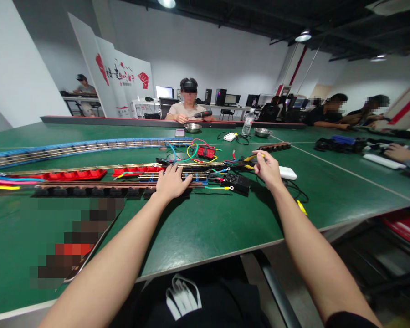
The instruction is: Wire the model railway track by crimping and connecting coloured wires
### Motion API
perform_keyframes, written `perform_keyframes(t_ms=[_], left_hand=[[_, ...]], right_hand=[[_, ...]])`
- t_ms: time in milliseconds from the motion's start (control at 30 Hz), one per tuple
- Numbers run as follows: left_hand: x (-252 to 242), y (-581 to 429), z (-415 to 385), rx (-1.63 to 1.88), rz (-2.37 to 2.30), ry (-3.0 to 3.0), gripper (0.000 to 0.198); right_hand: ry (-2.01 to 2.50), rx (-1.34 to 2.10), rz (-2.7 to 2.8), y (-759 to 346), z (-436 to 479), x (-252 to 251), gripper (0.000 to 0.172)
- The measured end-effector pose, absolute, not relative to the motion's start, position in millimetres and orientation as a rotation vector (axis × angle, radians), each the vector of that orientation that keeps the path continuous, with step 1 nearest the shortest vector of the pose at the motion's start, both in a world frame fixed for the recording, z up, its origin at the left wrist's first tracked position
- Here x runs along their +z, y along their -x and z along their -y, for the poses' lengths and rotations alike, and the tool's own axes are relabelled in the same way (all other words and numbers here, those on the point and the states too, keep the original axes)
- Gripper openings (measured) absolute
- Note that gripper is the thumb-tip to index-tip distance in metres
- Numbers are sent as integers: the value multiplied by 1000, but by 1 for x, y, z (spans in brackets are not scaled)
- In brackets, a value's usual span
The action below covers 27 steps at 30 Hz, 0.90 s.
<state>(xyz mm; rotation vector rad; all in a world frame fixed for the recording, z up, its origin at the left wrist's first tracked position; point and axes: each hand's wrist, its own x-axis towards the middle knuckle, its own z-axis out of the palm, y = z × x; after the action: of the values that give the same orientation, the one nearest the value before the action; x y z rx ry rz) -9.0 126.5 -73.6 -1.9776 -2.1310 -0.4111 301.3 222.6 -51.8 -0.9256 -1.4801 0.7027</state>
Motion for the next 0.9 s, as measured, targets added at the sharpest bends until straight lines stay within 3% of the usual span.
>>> perform_keyframes(t_ms=[167, 467, 900], left_hand=[[-74, 9, -126, -406, 2135, 1979, 60], [-71, 8, -125, -392, 2148, 1991, 61], [-72, 8, -126, -363, 2168, 2010, 67]], right_hand=[[876, 821, 1500, -293, -213, -48, 57], [897, 650, 1667, -288, -213, -55, 45], [941, 549, 1811, -283, -210, -64, 53]])
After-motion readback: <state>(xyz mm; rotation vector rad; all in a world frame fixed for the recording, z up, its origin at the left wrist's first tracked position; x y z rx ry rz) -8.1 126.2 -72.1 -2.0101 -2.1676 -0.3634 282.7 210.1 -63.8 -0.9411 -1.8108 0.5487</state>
